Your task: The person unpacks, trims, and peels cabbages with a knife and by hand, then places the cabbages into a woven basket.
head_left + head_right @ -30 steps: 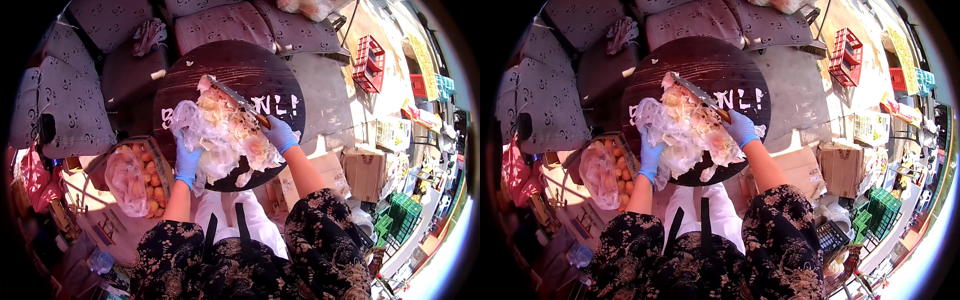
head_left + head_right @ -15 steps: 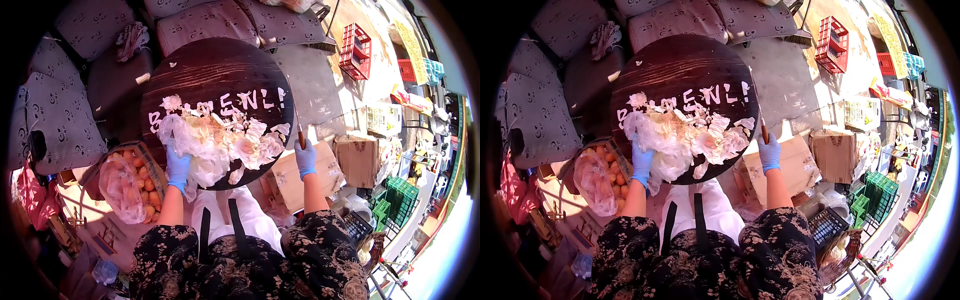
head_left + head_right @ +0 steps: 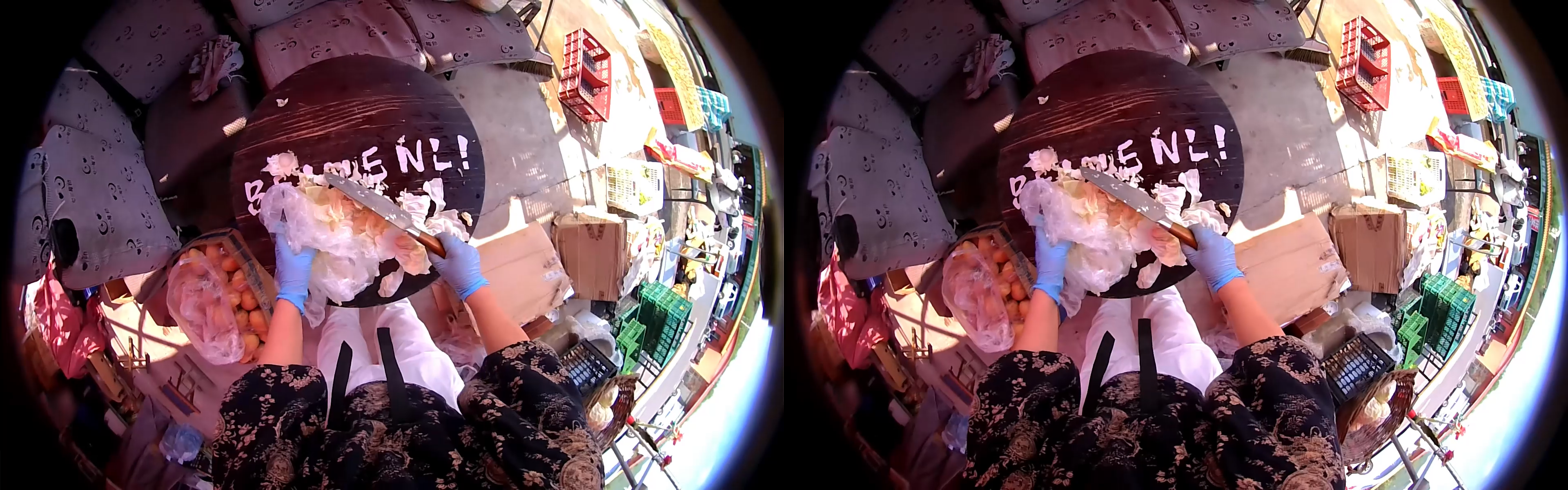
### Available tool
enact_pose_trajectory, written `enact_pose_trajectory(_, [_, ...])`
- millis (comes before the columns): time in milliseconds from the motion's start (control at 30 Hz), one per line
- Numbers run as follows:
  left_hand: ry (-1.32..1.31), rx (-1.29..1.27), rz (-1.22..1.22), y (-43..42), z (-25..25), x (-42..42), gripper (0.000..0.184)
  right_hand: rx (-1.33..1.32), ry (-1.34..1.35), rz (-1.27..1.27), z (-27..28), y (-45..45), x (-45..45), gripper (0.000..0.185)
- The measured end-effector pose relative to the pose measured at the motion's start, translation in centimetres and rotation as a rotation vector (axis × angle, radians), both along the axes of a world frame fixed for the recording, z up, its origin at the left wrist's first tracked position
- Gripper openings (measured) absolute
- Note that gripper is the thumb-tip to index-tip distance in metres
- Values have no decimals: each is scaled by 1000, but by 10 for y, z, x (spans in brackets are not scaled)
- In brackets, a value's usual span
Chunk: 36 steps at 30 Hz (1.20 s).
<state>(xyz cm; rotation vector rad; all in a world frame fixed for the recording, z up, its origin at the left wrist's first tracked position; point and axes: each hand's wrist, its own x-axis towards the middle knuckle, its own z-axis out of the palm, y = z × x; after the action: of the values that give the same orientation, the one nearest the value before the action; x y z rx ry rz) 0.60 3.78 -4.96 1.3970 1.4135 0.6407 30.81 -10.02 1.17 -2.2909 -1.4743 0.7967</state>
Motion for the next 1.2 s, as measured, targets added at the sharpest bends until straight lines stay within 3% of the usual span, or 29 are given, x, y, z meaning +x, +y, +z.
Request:
enact_pose_trajectory(233, [-112, -84, 69, -1, 5, 3, 73, 295, -398, 38, -24, 105, 53, 30])
enact_pose_trajectory(300, [-151, -129, 100, 0, 10, 3, 74, 291, -396, 62, -47, 132, 71, 28])
enact_pose_trajectory(400, [-48, 52, 79, -3, 17, 5, 73, 227, -421, 125, -55, 153, 86, 27])
enact_pose_trajectory(433, [-52, 13, 105, -4, 21, 2, 72, 106, -459, 119, -48, 155, 84, 33])
enact_pose_trajectory(533, [-102, -93, 194, -7, 41, -5, 69, 227, -497, -23, -37, 133, 72, 44])
enact_pose_trajectory(567, [-143, -115, 230, -5, 50, -6, 68, 152, -388, -98, -33, 119, 67, 56])
enact_pose_trajectory(633, [-181, -138, 283, -5, 51, -15, 64, 186, -268, -183, -24, 80, 45, 62])
enact_pose_trajectory(700, [-169, -149, 320, -7, 40, -35, 58, 144, -105, -208, -13, 40, 12, 85])
enact_pose_trajectory(800, [-132, -208, 222, -6, 39, -28, 56, -3, -69, -155, -19, 5, -47, 110])
enact_pose_trajectory(867, [-185, -279, 181, -7, 37, -22, 61, -36, -86, -205, -17, 8, -82, 116])
enact_pose_trajectory(900, [-253, -323, 172, -3, 46, -15, 61, -31, -43, -241, -20, 17, -90, 116])
enact_pose_trajectory(1000, [-394, -393, 205, 6, 73, -1, 61, -33, -292, -71, 20, 61, -99, 114])
enact_pose_trajectory(1133, [-395, -386, 125, 17, 84, 0, 61, 95, -86, 219, 31, 90, -125, 94])
enact_pose_trajectory(1167, [-415, -390, 108, 19, 87, -2, 62, 134, -137, 255, 18, 91, -127, 70])
enact_pose_trajectory(1200, [-433, -392, 92, 22, 89, -5, 62, 152, -17, 229, 8, 95, -122, 62])
